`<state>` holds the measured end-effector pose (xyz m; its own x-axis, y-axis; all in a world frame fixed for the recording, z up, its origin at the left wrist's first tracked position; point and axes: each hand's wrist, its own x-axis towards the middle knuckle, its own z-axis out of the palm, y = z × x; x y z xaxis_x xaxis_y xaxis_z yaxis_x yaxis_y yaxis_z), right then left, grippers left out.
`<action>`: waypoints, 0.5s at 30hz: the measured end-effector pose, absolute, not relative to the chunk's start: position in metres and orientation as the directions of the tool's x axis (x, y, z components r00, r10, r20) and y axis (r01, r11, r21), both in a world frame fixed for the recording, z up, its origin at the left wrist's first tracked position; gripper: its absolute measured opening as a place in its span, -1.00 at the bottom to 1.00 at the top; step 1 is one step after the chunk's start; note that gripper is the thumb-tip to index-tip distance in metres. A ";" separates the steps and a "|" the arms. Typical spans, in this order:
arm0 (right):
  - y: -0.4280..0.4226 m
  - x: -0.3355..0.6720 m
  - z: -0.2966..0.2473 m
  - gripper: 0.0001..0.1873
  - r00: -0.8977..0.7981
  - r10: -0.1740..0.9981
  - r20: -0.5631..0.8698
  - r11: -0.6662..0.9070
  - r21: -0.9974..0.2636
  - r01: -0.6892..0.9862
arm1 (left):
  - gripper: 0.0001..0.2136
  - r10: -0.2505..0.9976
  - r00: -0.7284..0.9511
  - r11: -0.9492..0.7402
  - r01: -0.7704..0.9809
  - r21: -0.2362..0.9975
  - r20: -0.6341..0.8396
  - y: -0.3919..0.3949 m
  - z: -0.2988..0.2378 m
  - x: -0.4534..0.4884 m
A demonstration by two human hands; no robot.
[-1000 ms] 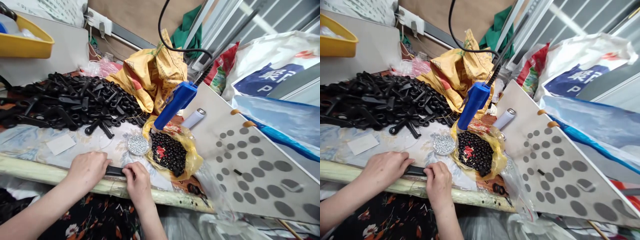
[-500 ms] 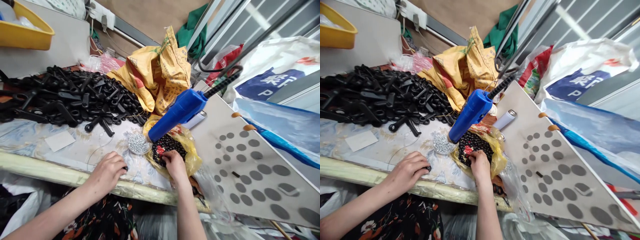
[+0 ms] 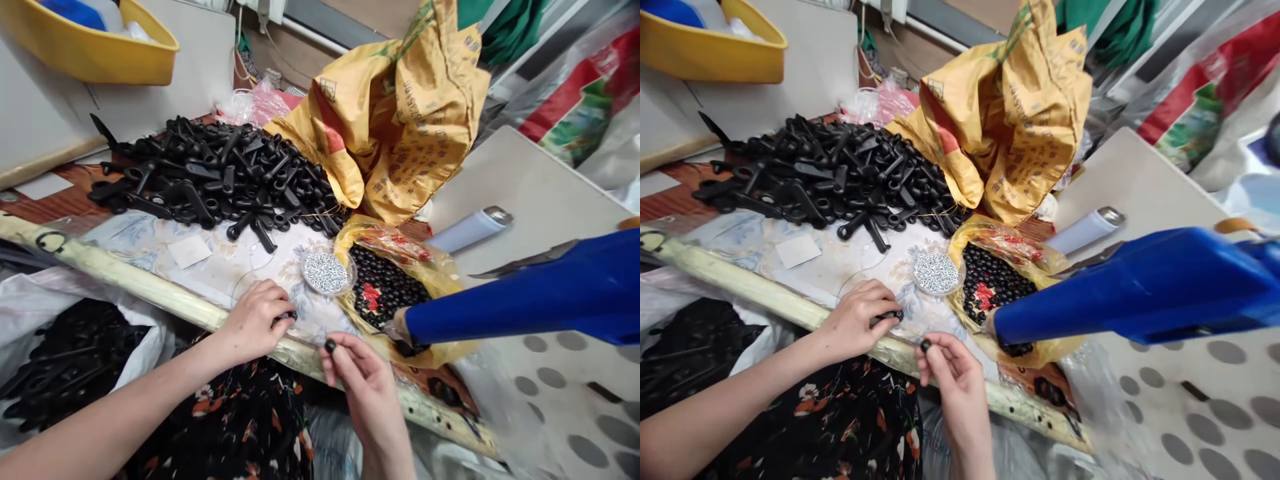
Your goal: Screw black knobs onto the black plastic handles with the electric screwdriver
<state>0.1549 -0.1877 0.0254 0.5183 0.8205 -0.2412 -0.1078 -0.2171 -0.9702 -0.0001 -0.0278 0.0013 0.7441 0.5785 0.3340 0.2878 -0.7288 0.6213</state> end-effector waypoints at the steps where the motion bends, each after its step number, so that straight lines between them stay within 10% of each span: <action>1: -0.177 0.146 0.023 -0.60 0.527 0.826 -0.200 -0.185 -0.979 -0.082 | -0.86 0.581 0.746 -0.721 0.287 0.631 0.324 -0.028 0.003 0.000; 8: -0.130 0.141 0.015 -0.86 0.409 0.889 0.207 -0.063 -0.829 0.556 | -0.85 0.567 0.755 -0.711 0.246 0.659 0.331 -0.028 0.002 -0.003; 15: -0.128 0.147 0.023 -0.81 0.288 0.922 0.259 -0.007 -0.732 0.681 | -0.86 0.576 0.755 -0.684 0.238 0.689 0.312 -0.029 0.004 -0.002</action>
